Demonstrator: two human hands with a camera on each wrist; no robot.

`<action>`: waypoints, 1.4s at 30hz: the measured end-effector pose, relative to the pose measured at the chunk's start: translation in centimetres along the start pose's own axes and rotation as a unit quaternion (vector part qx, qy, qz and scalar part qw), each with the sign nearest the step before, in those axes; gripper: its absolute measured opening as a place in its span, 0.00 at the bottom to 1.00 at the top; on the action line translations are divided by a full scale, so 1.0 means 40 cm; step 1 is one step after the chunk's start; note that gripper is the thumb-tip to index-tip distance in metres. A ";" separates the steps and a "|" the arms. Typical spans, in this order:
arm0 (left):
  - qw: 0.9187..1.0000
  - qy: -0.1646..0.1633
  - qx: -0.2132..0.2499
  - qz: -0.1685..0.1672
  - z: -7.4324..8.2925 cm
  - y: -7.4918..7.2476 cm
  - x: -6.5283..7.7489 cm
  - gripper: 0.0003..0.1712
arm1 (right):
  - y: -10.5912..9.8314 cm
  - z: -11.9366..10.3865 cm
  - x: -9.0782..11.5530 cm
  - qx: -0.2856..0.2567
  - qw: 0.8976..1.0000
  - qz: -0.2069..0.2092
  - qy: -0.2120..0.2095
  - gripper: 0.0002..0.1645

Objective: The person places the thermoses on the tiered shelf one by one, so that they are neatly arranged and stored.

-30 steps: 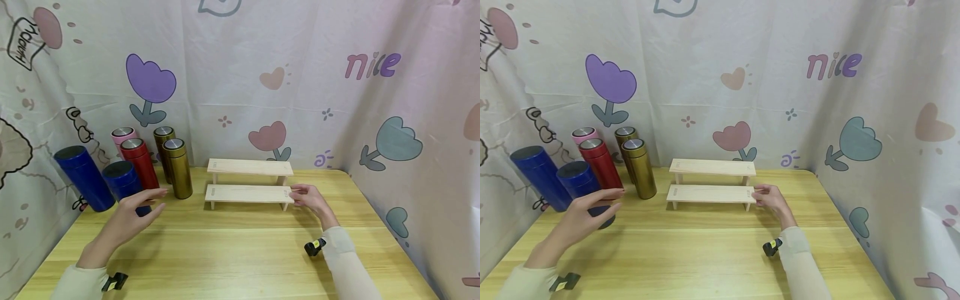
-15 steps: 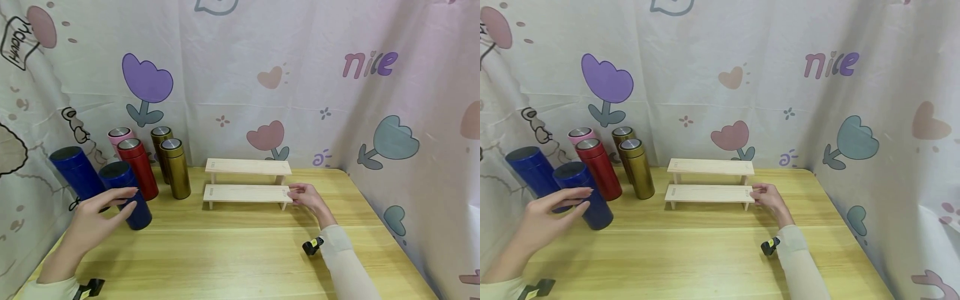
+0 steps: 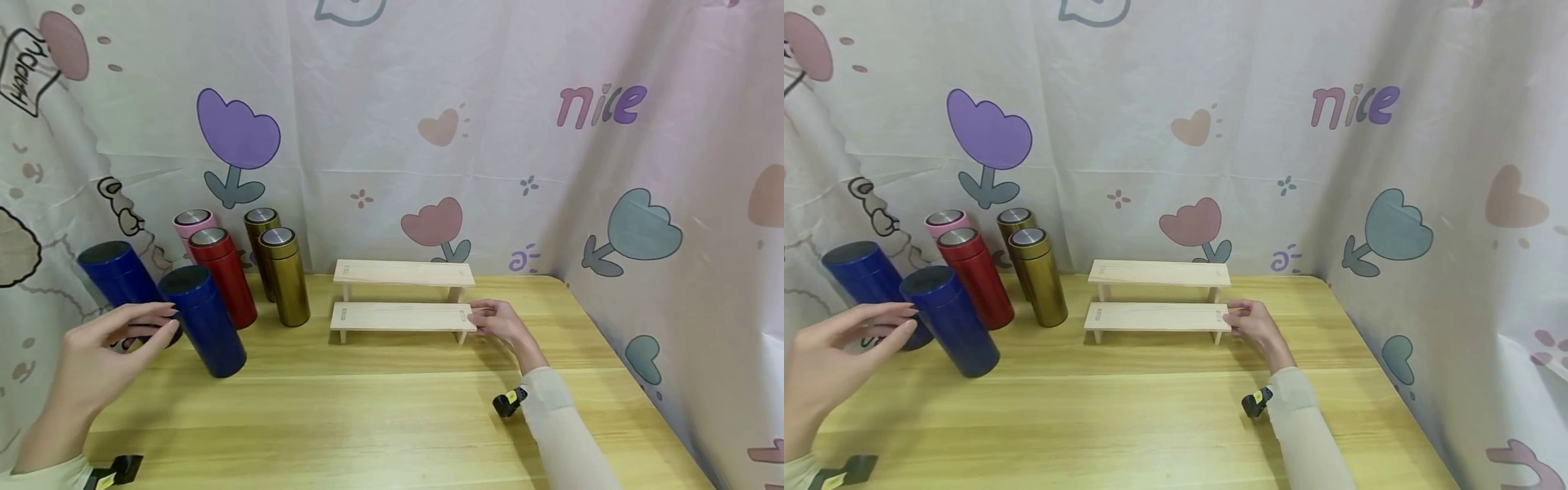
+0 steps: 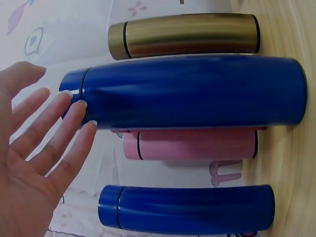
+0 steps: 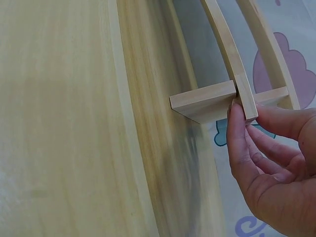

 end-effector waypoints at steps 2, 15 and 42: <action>1.000 -0.011 -0.015 0.001 -0.011 -0.005 0.002 0.22 | 0.001 0.001 -0.001 0.000 1.000 0.001 0.001 0.29; 0.983 -0.150 -0.075 -0.070 -0.116 -0.003 0.028 0.29 | 0.005 0.002 -0.004 -0.004 1.000 -0.007 0.003 0.29; 0.945 -0.238 -0.093 -0.202 -0.225 0.061 0.079 0.52 | -0.010 0.020 0.015 -0.061 0.997 -0.044 -0.033 0.33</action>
Point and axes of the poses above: each hand's wrist, its own x-axis away from the middle knuckle, its own y-axis out of the palm, z = x × y, the point moved 6 cm from there along -x, towards the middle knuckle, and after that the axes turned 10 degrees about z, right-handed, at the moved point
